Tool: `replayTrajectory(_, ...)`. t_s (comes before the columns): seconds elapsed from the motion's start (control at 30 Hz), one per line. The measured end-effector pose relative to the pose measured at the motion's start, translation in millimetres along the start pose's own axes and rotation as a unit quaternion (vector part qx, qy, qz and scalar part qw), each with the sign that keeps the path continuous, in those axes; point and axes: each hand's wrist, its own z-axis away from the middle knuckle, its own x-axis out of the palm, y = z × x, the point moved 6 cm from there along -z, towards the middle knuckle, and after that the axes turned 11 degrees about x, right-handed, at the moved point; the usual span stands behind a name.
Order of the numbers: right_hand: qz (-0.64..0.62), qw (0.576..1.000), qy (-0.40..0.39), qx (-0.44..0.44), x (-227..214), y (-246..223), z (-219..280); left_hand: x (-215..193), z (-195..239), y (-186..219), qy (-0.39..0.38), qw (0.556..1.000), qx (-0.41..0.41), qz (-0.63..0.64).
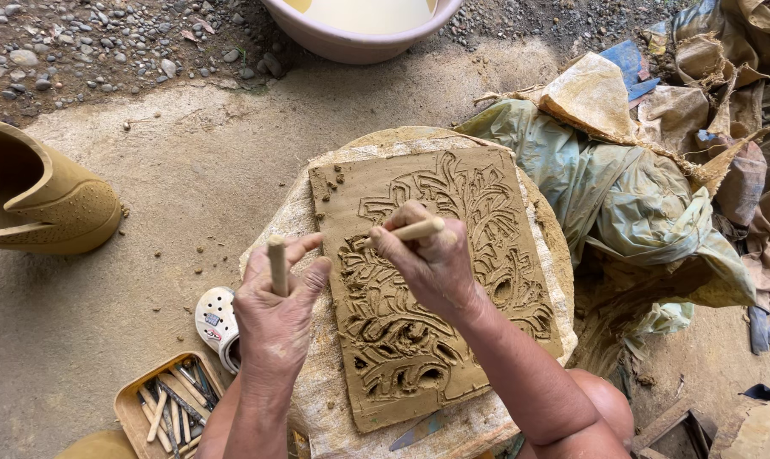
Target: The person carves decorative leaf-like patterns into a slab of wet clay using a small wooden tool. The person uses their hands to support the clay and periodically clears away small pieces of excess clay while detailing the intricate design.
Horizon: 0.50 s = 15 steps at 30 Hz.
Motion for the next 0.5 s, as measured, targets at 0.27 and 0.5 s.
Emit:
replayTrajectory(0.27,-0.225,0.973,-0.041,0.033,-7.3,-42.1,20.7,3.2,-6.7,40.6,-0.013,0.995,0.080,-0.049)
replayTrajectory(0.5,-0.326,0.944,-0.038,0.040,-9.9,-32.6,29.0,0.1,-4.7,53.9,-0.029,0.968,0.195,-0.157)
